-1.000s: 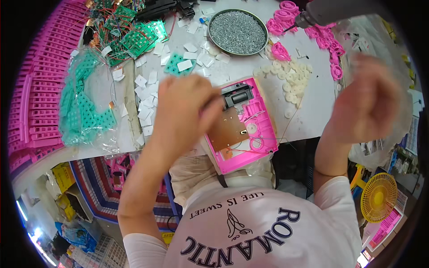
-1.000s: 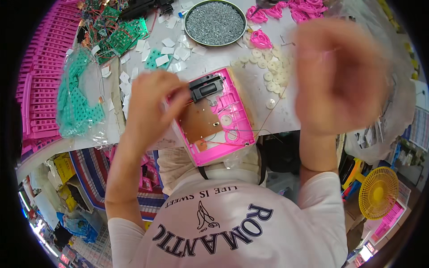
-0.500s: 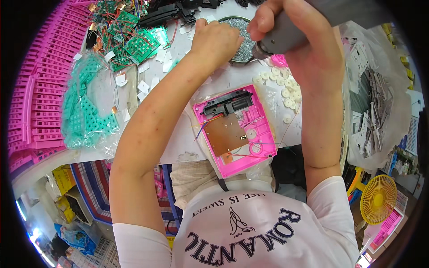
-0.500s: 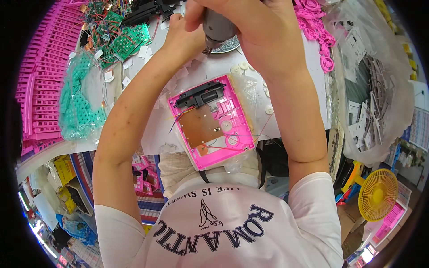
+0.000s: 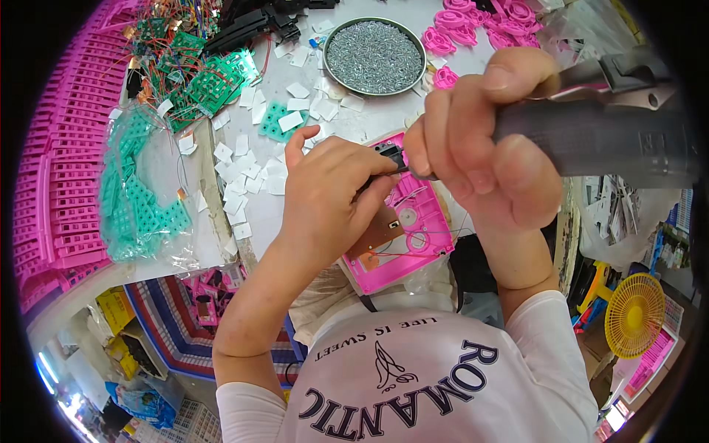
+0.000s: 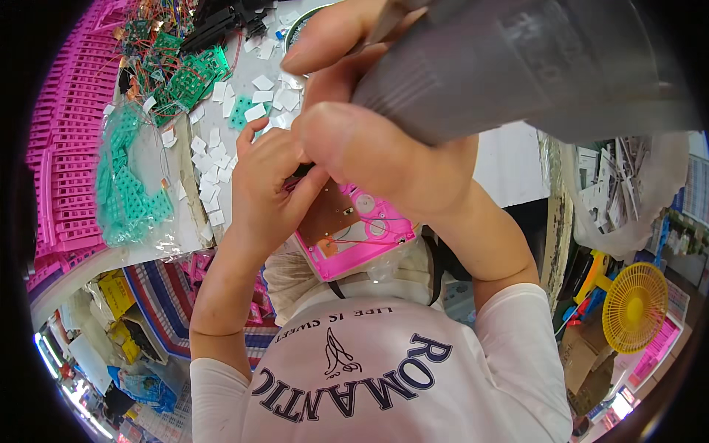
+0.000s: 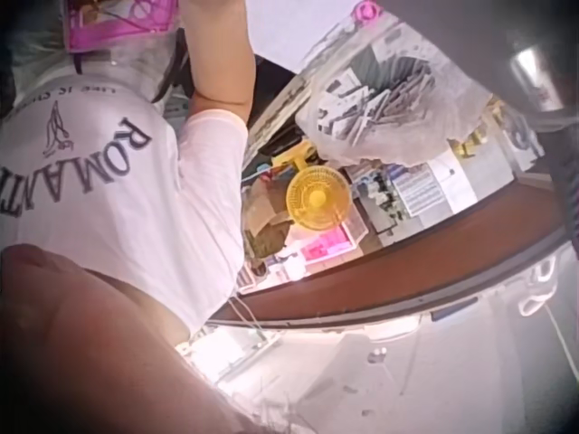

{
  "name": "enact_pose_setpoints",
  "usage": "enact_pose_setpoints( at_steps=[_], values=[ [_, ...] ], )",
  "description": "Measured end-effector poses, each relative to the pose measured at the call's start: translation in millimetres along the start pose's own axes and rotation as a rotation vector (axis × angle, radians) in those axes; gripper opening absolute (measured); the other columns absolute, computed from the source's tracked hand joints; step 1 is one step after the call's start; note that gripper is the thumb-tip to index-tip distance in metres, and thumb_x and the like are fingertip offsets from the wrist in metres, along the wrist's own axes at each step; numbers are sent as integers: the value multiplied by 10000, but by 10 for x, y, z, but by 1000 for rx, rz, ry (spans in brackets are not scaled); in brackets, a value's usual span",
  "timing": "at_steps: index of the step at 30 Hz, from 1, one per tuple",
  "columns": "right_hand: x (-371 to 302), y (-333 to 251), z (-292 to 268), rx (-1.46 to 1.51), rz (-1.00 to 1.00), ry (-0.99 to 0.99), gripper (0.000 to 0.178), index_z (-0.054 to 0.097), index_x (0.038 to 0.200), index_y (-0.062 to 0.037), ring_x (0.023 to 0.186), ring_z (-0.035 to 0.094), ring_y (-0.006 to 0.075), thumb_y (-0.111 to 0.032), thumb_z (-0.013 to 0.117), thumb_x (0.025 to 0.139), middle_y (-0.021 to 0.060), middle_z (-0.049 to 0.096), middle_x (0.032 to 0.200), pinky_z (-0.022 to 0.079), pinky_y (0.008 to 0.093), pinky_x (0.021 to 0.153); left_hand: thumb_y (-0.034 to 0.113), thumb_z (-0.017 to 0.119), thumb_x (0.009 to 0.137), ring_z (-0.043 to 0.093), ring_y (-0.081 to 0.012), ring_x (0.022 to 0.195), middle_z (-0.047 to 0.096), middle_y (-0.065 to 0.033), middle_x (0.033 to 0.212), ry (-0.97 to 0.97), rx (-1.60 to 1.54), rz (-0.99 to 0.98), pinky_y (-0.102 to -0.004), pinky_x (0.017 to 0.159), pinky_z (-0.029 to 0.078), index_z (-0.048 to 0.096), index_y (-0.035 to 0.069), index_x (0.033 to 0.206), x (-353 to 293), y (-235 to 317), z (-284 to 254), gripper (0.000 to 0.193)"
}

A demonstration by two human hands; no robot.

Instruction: Assemble small plastic items and package them into frames using a hot glue gun at a workbench.

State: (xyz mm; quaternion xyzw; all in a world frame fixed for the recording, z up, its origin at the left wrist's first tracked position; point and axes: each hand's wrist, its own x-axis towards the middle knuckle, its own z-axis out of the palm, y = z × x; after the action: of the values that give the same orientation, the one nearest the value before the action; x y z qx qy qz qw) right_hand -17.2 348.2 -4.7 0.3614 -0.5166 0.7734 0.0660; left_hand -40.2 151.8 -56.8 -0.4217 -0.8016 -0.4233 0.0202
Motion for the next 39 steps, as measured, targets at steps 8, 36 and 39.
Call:
enact_pose_setpoints(
  at_steps=[8,36,39],
  values=[
    [-63,74,-1,99,-11,70,406,446,1315,-109,569,452,106,-269,628,990,-19,463,666,461,314,640,143,795,782,637,-182,798,665,12,786,41,30,17,-488,1025,323,694,146,849,2,16,-17,121],
    [112,276,-126,-210,504,219,267,552,1074,-15,557,553,132,-63,686,849,70,599,739,519,328,603,157,779,791,630,-302,1030,632,-100,1112,-178,57,-90,-486,981,451,641,72,1102,-25,-106,140,351],
    [440,104,-338,204,286,411,299,619,1150,0,647,580,129,-189,654,921,55,621,785,526,316,679,107,773,782,632,-359,1045,623,-137,1168,-60,-36,-114,-446,890,518,623,57,1108,-142,23,-150,362]
  ],
)
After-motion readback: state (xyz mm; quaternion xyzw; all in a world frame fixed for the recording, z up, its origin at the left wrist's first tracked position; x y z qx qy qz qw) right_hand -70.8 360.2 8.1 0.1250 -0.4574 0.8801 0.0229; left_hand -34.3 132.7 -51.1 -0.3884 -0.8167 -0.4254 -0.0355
